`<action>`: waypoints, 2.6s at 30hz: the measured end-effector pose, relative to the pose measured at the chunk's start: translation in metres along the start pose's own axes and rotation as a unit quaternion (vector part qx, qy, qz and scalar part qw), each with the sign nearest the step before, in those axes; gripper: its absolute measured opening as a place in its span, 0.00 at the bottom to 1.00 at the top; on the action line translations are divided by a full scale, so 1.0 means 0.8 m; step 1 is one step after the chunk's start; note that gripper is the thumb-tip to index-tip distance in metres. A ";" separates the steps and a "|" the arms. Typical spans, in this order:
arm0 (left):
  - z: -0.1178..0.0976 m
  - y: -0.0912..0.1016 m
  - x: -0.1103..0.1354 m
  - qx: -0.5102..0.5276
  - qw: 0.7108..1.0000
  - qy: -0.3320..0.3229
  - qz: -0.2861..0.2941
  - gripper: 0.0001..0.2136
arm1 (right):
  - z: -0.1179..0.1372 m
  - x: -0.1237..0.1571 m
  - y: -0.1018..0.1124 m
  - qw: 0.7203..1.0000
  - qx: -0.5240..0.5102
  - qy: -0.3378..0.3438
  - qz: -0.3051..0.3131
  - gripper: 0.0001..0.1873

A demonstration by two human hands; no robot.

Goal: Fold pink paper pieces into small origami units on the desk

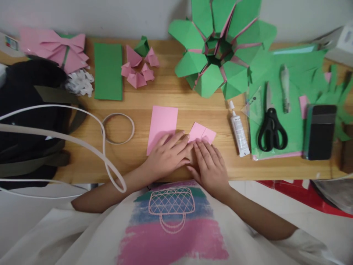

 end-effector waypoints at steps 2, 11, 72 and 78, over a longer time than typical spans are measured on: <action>0.000 0.000 0.000 -0.002 1.000 0.000 0.004 0.23 | 0.003 0.005 -0.010 1.000 0.014 -0.014 0.023 0.37; 0.019 0.011 0.000 0.049 0.997 -0.057 0.014 0.15 | -0.002 0.004 -0.012 0.999 0.035 -0.007 0.026 0.36; 0.012 0.030 0.013 0.023 0.995 -0.053 -0.088 0.13 | -0.027 0.020 0.012 0.995 0.087 -0.051 -0.025 0.34; 0.009 0.030 0.013 -0.011 0.995 -0.039 -0.092 0.18 | -0.029 0.022 0.009 0.995 0.074 -0.061 -0.022 0.36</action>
Point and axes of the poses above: each hand's wrist, its own x-axis away from the middle knuckle, its own y-axis out of the back of the hand, z = x × y, the point moved 9 cm from there along -x, towards the middle knuckle, and after that the axes turned 5 degrees about y, right-handed, at the moved point
